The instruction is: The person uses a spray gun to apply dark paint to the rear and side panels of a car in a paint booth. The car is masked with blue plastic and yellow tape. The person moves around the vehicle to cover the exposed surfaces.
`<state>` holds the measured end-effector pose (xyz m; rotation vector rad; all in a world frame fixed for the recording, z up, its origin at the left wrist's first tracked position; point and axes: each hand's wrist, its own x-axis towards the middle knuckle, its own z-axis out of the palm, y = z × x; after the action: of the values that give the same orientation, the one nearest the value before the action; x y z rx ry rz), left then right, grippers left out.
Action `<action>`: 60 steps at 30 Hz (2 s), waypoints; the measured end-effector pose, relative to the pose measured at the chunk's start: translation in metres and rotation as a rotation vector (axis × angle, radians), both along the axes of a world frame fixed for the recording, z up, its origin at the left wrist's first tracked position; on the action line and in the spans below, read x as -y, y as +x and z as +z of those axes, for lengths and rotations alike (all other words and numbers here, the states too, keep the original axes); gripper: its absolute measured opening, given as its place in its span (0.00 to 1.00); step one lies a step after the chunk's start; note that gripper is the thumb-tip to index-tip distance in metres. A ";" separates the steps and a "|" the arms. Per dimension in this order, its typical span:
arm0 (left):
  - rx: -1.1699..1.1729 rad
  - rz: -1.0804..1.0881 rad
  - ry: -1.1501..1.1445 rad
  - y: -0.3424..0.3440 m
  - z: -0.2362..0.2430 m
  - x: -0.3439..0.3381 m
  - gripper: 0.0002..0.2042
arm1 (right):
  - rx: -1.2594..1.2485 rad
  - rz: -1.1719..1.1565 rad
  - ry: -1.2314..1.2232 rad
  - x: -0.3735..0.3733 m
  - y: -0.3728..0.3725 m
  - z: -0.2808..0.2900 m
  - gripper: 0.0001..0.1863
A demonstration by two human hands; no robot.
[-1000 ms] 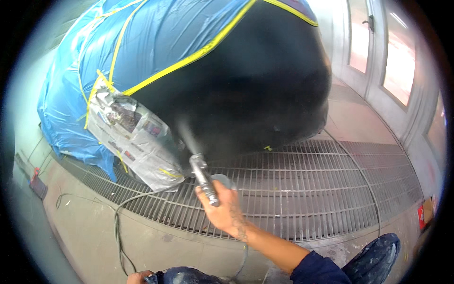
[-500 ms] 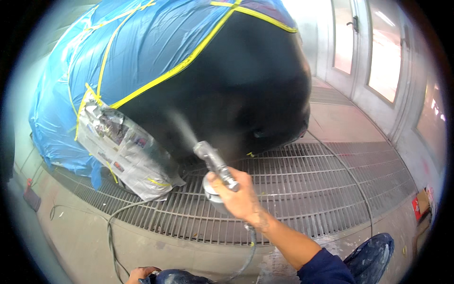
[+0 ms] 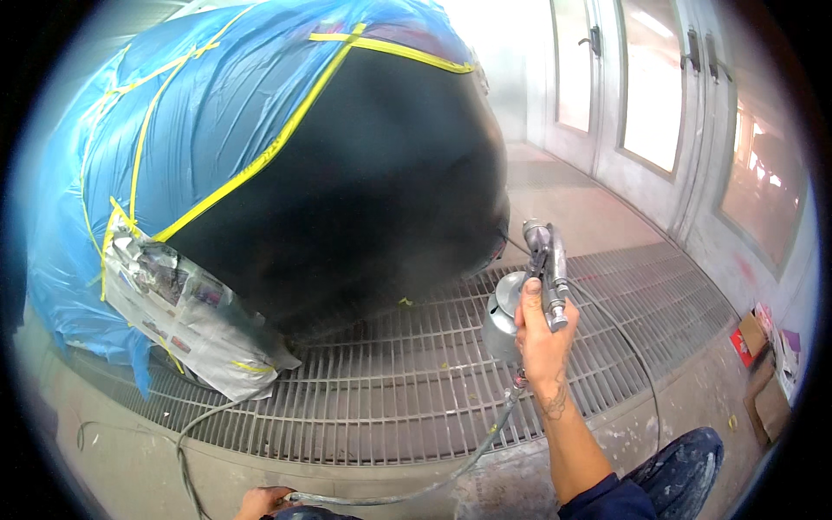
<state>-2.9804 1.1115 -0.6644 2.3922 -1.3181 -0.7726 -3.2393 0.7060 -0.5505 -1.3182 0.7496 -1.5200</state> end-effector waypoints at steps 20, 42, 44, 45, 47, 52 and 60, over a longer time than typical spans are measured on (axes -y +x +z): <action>0.089 0.555 -0.059 -0.021 -0.015 -0.156 0.14 | -0.511 0.922 -0.394 -0.165 0.275 0.072 0.29; 0.339 -0.034 -0.409 -0.071 0.097 0.055 0.11 | -0.219 0.459 0.184 0.078 -0.078 0.146 0.21; 0.395 -0.028 -0.453 -0.084 0.120 0.056 0.11 | -0.199 0.379 0.090 0.083 -0.087 0.146 0.21; 0.382 0.007 -0.501 -0.090 0.130 0.055 0.13 | -0.176 0.314 0.054 0.078 -0.090 0.147 0.20; 0.370 0.117 -0.375 -0.105 0.143 0.048 0.14 | -0.194 0.289 -0.002 0.064 -0.082 0.149 0.19; 0.408 0.237 -0.321 -0.149 0.182 0.041 0.16 | -0.150 0.858 0.003 0.058 -0.044 0.174 0.12; 0.563 0.415 -0.266 -0.226 0.209 0.032 0.17 | -0.469 1.248 -0.355 0.024 0.080 0.199 0.26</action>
<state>-3.2069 1.0794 -0.4558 2.6118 -0.9480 0.1947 -3.1591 0.6825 -0.3514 -1.8895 -0.1704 -0.3262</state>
